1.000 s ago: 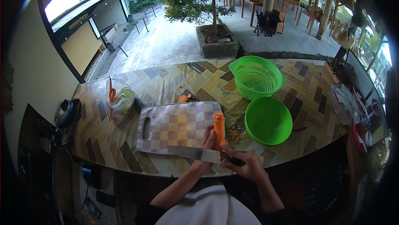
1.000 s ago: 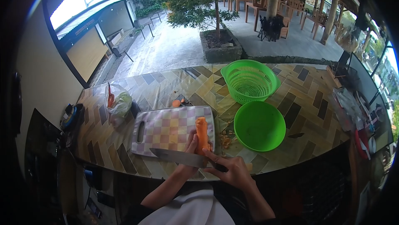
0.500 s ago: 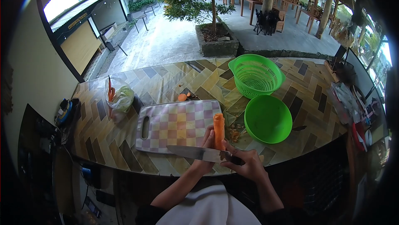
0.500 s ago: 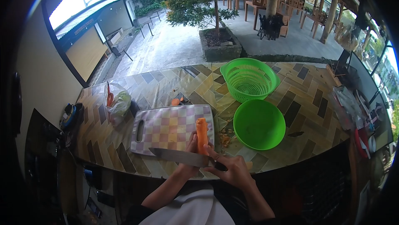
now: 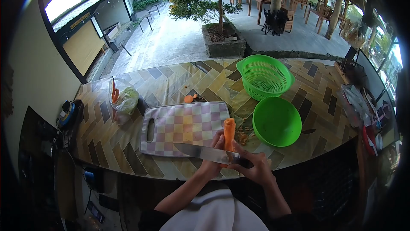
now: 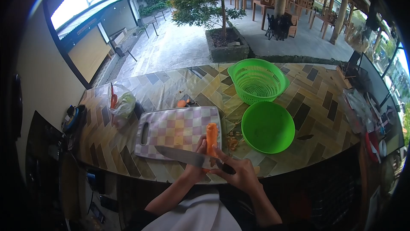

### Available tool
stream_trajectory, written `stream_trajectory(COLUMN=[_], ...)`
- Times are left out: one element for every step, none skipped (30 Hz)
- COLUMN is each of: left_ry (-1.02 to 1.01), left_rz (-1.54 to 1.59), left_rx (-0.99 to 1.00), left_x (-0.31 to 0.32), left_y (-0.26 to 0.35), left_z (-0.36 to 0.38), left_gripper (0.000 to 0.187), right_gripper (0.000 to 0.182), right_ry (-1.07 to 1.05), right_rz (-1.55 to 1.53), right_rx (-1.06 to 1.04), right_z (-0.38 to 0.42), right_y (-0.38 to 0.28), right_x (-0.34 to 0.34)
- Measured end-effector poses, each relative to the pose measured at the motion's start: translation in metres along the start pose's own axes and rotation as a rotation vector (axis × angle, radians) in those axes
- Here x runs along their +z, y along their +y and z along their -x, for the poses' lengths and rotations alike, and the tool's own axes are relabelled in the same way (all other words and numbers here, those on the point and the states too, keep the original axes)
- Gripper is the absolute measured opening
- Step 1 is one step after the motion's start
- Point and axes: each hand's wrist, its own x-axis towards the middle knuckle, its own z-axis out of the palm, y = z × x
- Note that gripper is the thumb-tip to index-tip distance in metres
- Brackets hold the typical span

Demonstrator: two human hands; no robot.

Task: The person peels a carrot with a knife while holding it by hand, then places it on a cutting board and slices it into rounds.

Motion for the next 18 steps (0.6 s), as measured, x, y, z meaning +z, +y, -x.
stream_trajectory(left_ry=[0.007,0.011,0.014,0.019,0.027,0.036,0.048,0.06,0.07,0.07,0.069,0.069,0.06,0.051,0.041,0.042,0.044,0.042], left_rz=[-0.062,-0.123,-0.184,-0.27,-0.356,-0.443,-0.449,-0.454,-0.459,-0.424,-0.389,-0.353,-0.378,-0.403,-0.427,-0.375,-0.323,-0.273], left_rx=[0.018,0.036,0.055,0.084,0.114,0.145,0.137,0.129,0.12,0.119,0.117,0.116,0.129,0.142,0.155,0.132,0.109,0.085], left_x=[0.0,0.001,0.001,0.0,-0.001,-0.002,-0.001,0.0,0.002,0.003,0.005,0.006,0.006,0.005,0.004,0.002,-0.001,-0.001], left_y=[0.001,0.002,0.003,0.004,0.005,0.007,0.009,0.011,0.012,0.013,0.013,0.012,0.01,0.006,0.002,-0.003,-0.009,-0.01], left_z=[0.001,0.001,0.0,0.0,0.001,0.001,0.001,0.002,0.003,0.004,0.005,0.005,0.004,0.003,0.002,0.001,-0.001,-0.002], left_gripper=[0.038,0.039,0.04,0.041,0.043,0.045,0.044,0.044,0.044,0.043,0.042,0.041,0.041,0.041,0.041,0.04,0.04,0.04], right_gripper=[0.078,0.08,0.082,0.082,0.082,0.083,0.083,0.083,0.083,0.084,0.084,0.084,0.084,0.084,0.084,0.083,0.083,0.082], right_ry=[-0.017,-0.033,-0.047,-0.041,-0.036,-0.032,-0.041,-0.051,-0.059,-0.045,-0.031,-0.017,0.006,0.03,0.054,0.064,0.075,0.088], right_rz=[-0.007,-0.013,-0.017,0.011,0.037,0.063,0.094,0.126,0.157,0.167,0.177,0.187,0.192,0.198,0.205,0.212,0.218,0.225], right_rx=[0.005,0.011,0.017,0.008,-0.002,-0.014,0.004,0.023,0.042,0.033,0.025,0.017,0.004,-0.01,-0.023,-0.036,-0.049,-0.061], right_z=[-0.001,-0.003,-0.003,-0.003,-0.003,-0.004,-0.004,-0.003,-0.003,-0.003,-0.002,-0.002,-0.002,-0.002,-0.003,-0.004,-0.005,-0.006], right_y=[-0.003,-0.005,-0.006,-0.005,-0.002,0.0,-0.001,-0.005,-0.006,-0.006,-0.004,-0.002,0.0,0.003,0.005,0.007,0.01,0.011], right_x=[-0.001,-0.003,-0.004,-0.003,-0.002,0.0,0.0,0.0,0.001,0.003,0.007,0.009,0.01,0.012,0.012,0.012,0.012,0.011])
